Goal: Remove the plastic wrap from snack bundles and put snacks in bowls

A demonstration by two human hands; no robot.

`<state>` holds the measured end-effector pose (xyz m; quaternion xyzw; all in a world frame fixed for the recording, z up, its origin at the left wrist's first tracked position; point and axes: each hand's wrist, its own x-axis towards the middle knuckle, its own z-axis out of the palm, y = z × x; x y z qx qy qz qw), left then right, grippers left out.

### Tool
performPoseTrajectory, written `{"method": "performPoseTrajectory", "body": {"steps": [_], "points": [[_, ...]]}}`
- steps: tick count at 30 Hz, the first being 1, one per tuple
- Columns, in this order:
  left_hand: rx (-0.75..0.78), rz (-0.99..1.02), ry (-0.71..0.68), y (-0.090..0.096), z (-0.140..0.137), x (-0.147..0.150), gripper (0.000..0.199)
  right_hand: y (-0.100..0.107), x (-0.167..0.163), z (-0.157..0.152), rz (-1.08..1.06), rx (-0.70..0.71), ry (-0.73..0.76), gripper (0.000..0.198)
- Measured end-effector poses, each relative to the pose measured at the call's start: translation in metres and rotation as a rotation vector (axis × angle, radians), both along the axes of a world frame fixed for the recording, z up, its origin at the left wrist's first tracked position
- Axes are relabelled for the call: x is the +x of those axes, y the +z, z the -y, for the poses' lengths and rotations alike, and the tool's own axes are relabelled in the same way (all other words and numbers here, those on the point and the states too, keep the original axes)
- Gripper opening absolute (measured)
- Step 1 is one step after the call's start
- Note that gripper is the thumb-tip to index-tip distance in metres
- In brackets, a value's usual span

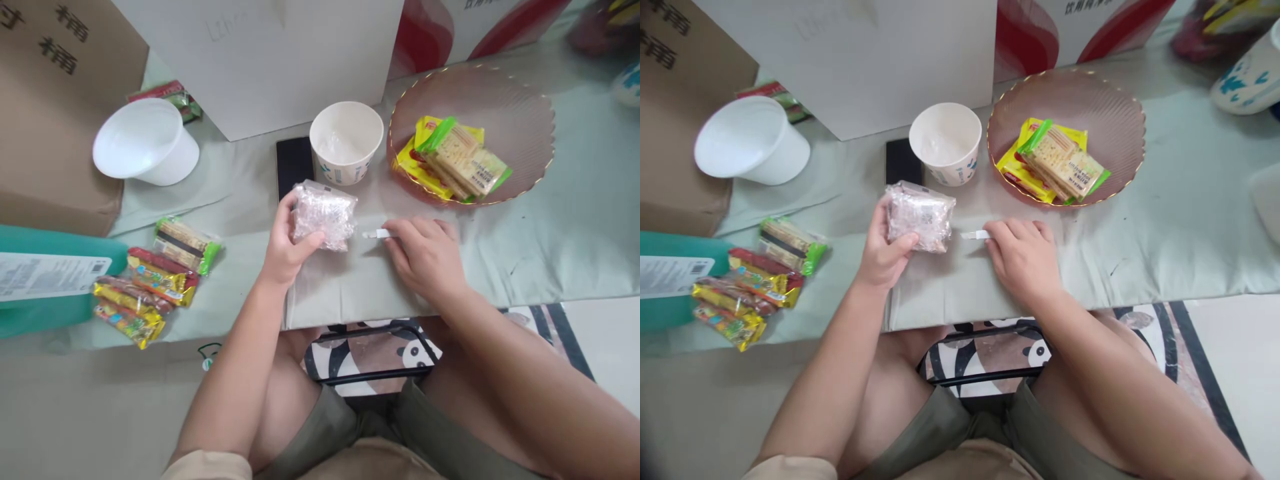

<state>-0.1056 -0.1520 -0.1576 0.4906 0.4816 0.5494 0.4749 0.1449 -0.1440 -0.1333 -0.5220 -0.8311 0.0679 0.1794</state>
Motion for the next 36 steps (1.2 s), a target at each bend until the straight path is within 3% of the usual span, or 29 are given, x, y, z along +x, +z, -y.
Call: {"method": "performPoseTrajectory", "body": {"steps": [4,9,17,36], "points": [[0.080,-0.288,0.083,-0.006,0.002,-0.006,0.073,0.006,-0.006,0.004,-0.198,-0.087,0.049,0.029],[0.148,-0.510,0.026,0.000,0.006,0.000,0.062,0.016,-0.026,0.008,-0.434,-0.340,0.172,0.031],[0.050,-0.468,-0.024,0.005,0.008,0.003,0.063,0.023,-0.051,0.001,-0.382,-0.536,0.086,0.032],[0.031,-0.464,-0.031,0.006,0.008,0.002,0.063,0.029,-0.031,0.003,-0.285,-0.625,0.065,0.039]]}}
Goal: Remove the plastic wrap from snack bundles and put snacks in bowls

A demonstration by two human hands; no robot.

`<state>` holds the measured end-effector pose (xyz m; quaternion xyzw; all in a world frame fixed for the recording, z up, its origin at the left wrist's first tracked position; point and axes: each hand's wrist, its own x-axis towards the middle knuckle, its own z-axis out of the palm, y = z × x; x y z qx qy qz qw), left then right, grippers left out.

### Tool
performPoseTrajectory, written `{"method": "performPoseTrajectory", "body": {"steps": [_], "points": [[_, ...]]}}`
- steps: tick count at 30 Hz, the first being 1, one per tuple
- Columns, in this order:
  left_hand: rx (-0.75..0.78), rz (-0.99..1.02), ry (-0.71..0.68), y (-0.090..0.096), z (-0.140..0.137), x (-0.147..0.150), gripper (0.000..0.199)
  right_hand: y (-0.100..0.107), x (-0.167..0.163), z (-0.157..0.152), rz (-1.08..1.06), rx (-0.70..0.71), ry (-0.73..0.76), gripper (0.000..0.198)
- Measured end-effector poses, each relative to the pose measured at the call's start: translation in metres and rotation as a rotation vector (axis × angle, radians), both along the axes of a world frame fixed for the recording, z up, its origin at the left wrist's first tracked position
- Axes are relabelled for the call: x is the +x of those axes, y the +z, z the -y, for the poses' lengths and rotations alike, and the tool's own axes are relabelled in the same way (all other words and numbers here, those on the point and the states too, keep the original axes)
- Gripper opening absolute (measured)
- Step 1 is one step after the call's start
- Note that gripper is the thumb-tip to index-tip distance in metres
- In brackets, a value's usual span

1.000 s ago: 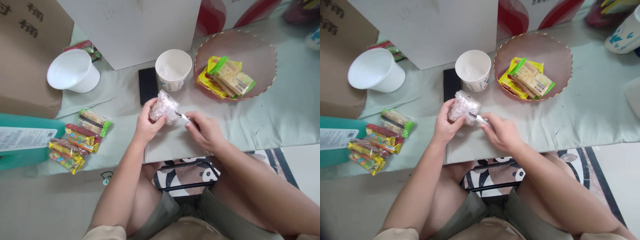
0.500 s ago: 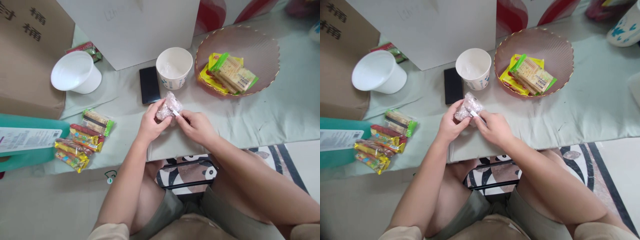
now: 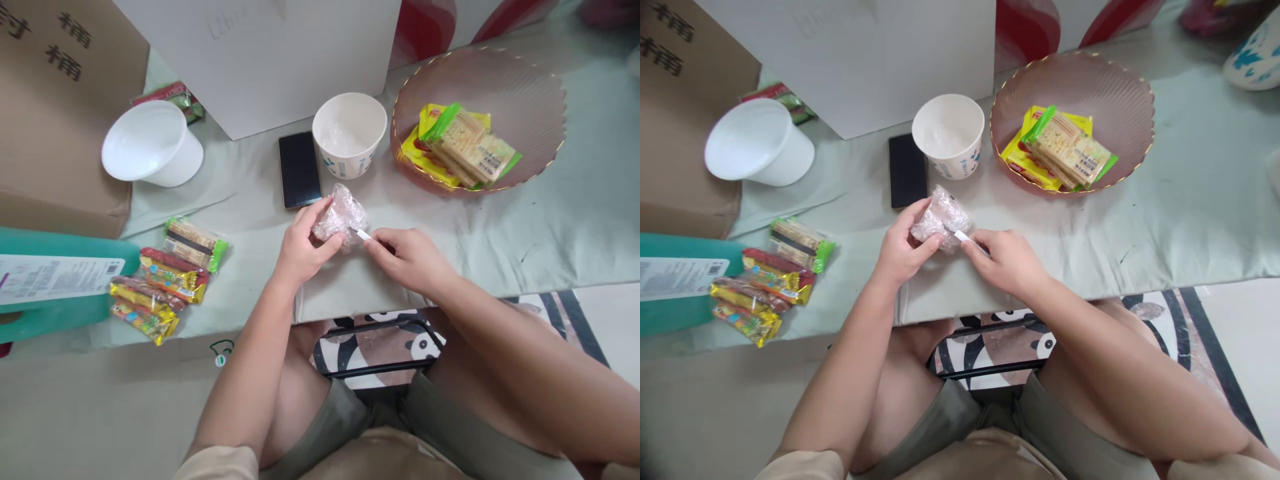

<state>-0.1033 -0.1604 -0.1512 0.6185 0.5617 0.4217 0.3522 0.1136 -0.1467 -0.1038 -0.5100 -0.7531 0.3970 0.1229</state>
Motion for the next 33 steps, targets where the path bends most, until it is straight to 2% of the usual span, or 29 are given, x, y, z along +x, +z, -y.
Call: {"method": "performPoseTrajectory", "body": {"steps": [9,14,17,22,25,29,33], "points": [[-0.002,-0.020,0.013,0.000,0.000,0.000,0.063,0.001,0.014,0.002,0.104,0.006,0.044,0.041],[0.012,-0.049,0.018,0.001,-0.003,0.000,0.063,0.001,0.019,0.000,0.169,-0.004,0.031,0.043],[0.001,-0.044,0.028,0.002,-0.004,0.000,0.063,0.003,0.025,-0.004,0.229,0.011,-0.005,0.037],[-0.009,-0.014,0.040,0.000,-0.005,0.000,0.063,0.001,0.036,-0.010,0.328,0.122,-0.111,0.030],[-0.018,0.006,0.042,0.000,-0.006,-0.001,0.064,-0.006,0.041,-0.011,0.337,0.246,-0.159,0.027],[-0.022,0.017,0.041,0.001,-0.005,0.001,0.063,-0.019,0.044,-0.013,0.336,0.433,-0.184,0.023],[0.019,-0.062,0.037,0.001,-0.003,0.003,0.060,-0.024,0.038,-0.013,0.280,0.536,-0.154,0.027]]}}
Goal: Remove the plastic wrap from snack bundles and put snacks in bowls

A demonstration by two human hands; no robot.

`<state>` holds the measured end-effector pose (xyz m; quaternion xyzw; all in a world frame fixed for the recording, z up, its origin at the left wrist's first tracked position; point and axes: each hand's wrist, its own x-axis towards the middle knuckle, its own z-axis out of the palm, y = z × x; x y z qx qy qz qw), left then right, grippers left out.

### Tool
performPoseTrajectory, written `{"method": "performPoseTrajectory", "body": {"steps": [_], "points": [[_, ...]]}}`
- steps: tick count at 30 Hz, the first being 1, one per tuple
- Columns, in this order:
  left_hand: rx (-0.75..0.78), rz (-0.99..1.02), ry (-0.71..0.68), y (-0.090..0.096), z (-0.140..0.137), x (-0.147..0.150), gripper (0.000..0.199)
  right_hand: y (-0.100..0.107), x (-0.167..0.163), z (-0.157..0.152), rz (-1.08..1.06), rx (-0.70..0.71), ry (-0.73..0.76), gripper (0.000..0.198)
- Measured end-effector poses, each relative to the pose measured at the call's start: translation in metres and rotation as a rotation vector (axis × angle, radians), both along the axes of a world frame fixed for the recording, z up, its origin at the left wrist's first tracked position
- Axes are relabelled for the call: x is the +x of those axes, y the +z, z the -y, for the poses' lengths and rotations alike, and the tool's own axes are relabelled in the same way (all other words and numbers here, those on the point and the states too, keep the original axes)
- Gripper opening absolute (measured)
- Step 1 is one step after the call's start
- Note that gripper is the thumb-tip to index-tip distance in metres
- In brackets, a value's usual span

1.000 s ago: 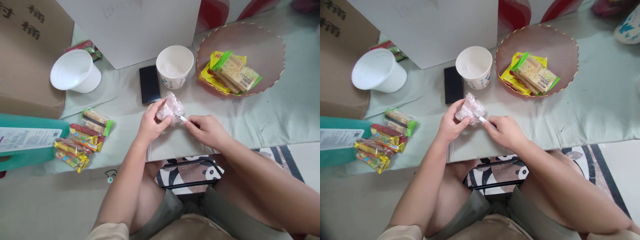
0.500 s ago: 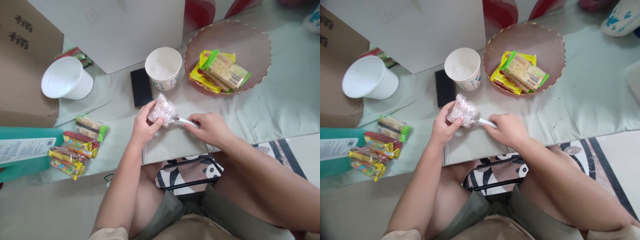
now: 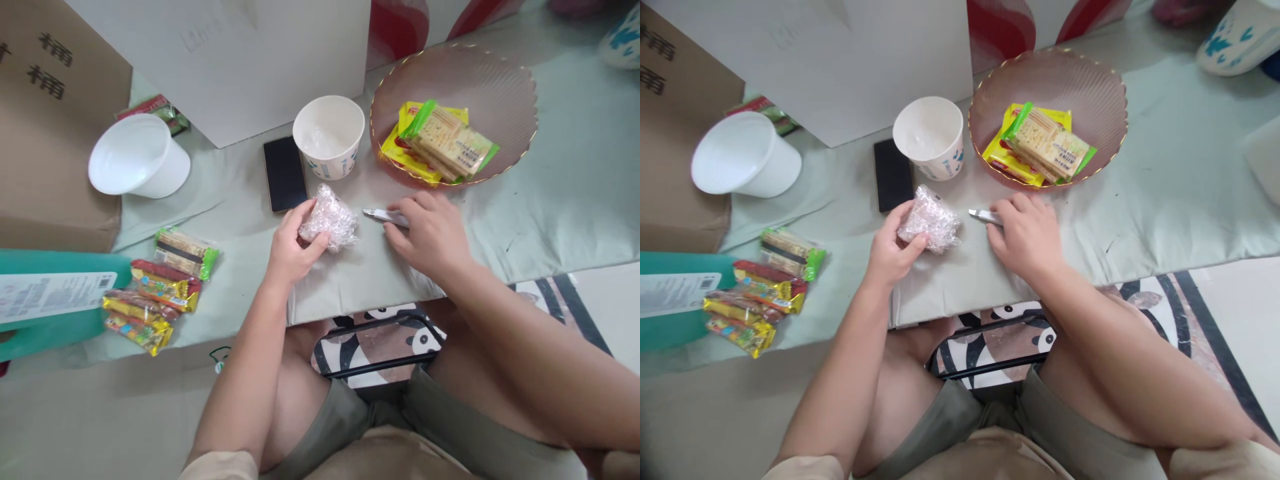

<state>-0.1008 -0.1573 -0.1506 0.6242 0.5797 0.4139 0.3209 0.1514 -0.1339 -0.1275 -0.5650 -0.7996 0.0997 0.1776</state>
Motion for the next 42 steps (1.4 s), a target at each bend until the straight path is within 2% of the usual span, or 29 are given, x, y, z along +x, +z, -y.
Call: {"method": "performPoseTrajectory", "body": {"steps": [5,8,11,15,17,20,23,25,31,34,38,40,42], "points": [[0.186,-0.148,0.100,-0.002,0.002,0.003,0.053,0.001,-0.021,0.011,-0.225,-0.060,0.336,0.046],[0.238,-0.169,0.139,0.003,0.003,0.005,0.042,0.000,-0.034,0.016,-0.267,-0.132,0.405,0.040],[0.224,-0.093,0.192,0.008,0.002,0.006,0.017,0.002,-0.041,0.016,-0.293,-0.236,0.388,0.022],[0.163,0.140,0.289,0.008,0.002,0.005,0.022,0.007,-0.044,0.015,-0.351,-0.319,0.268,0.015],[0.174,0.260,0.323,0.007,0.001,0.005,0.025,0.006,-0.045,0.015,-0.399,-0.335,0.208,0.022],[0.204,0.389,0.313,0.007,0.001,0.006,0.025,0.002,-0.045,0.016,-0.437,-0.307,0.167,0.044],[0.156,0.550,0.289,0.010,0.000,0.008,0.025,-0.002,-0.046,0.016,-0.426,-0.239,0.209,0.056],[0.099,0.698,0.313,0.014,-0.001,0.009,0.027,-0.004,-0.047,0.016,-0.434,-0.229,0.248,0.056],[-0.098,1.038,0.437,0.022,-0.010,-0.002,0.028,-0.003,-0.047,0.015,-0.498,-0.165,0.348,0.018],[-0.111,1.078,0.526,0.018,-0.013,-0.012,0.026,-0.002,-0.046,0.014,-0.520,-0.133,0.378,0.013],[-0.026,1.036,0.578,0.014,-0.013,-0.017,0.030,-0.001,-0.045,0.013,-0.529,-0.136,0.370,0.012],[0.009,0.988,0.531,0.013,-0.012,-0.017,0.037,-0.002,-0.045,0.013,-0.535,-0.126,0.372,0.012],[0.006,0.912,0.404,0.010,-0.010,-0.016,0.050,-0.002,-0.045,0.013,-0.538,-0.117,0.379,0.012]]}}
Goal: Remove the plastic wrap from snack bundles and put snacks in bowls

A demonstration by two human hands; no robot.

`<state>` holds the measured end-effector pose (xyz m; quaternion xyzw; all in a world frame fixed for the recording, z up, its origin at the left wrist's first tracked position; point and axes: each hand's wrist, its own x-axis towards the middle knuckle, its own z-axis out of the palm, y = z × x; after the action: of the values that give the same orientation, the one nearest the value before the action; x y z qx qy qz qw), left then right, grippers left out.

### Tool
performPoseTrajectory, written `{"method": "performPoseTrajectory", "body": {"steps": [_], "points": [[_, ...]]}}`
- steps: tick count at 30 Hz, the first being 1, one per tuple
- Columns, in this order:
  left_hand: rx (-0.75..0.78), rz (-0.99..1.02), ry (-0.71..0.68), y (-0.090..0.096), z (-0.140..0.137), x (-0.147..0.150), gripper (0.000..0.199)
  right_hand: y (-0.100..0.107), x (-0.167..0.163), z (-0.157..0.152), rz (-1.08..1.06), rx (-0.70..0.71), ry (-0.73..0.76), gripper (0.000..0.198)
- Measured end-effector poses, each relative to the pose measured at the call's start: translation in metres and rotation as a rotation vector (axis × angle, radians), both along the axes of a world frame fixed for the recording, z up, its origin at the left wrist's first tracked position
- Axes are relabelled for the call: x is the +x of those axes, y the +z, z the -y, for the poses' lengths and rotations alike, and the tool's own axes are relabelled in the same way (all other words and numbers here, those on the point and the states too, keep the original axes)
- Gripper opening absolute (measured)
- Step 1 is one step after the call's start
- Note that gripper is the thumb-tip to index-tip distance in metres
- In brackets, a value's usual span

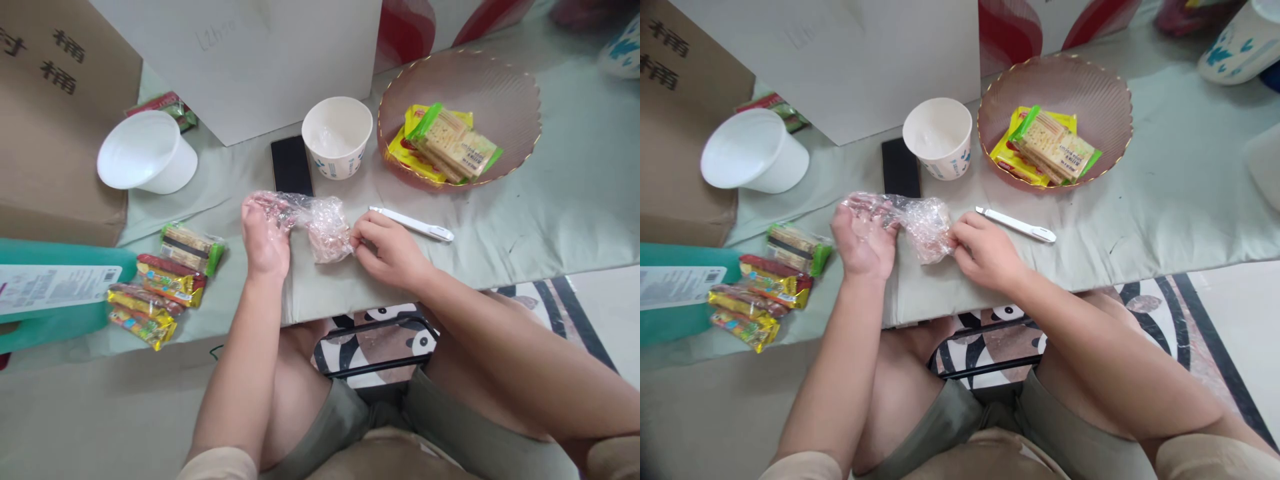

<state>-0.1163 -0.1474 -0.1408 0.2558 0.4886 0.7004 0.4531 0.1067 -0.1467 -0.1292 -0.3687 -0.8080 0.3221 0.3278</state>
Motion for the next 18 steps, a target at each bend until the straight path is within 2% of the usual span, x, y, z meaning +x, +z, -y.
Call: {"method": "performPoseTrajectory", "body": {"steps": [4,7,11,15,18], "points": [[0.090,-0.169,-0.300,-0.012,0.000,-0.001,0.085,0.001,-0.001,0.000,-0.004,-0.008,0.012,0.012],[0.137,-0.238,-0.383,-0.020,-0.001,-0.004,0.091,0.001,-0.001,0.001,-0.005,-0.019,0.015,0.012],[0.114,-0.333,-0.339,-0.021,-0.002,-0.003,0.085,0.001,0.000,0.000,0.005,-0.018,0.013,0.012],[0.010,-0.397,-0.191,-0.015,-0.002,0.003,0.056,0.001,0.002,-0.002,0.022,-0.022,-0.045,0.013],[-0.053,-0.393,-0.150,-0.010,-0.001,0.006,0.040,0.002,0.003,-0.002,-0.005,-0.017,-0.118,0.011]]}}
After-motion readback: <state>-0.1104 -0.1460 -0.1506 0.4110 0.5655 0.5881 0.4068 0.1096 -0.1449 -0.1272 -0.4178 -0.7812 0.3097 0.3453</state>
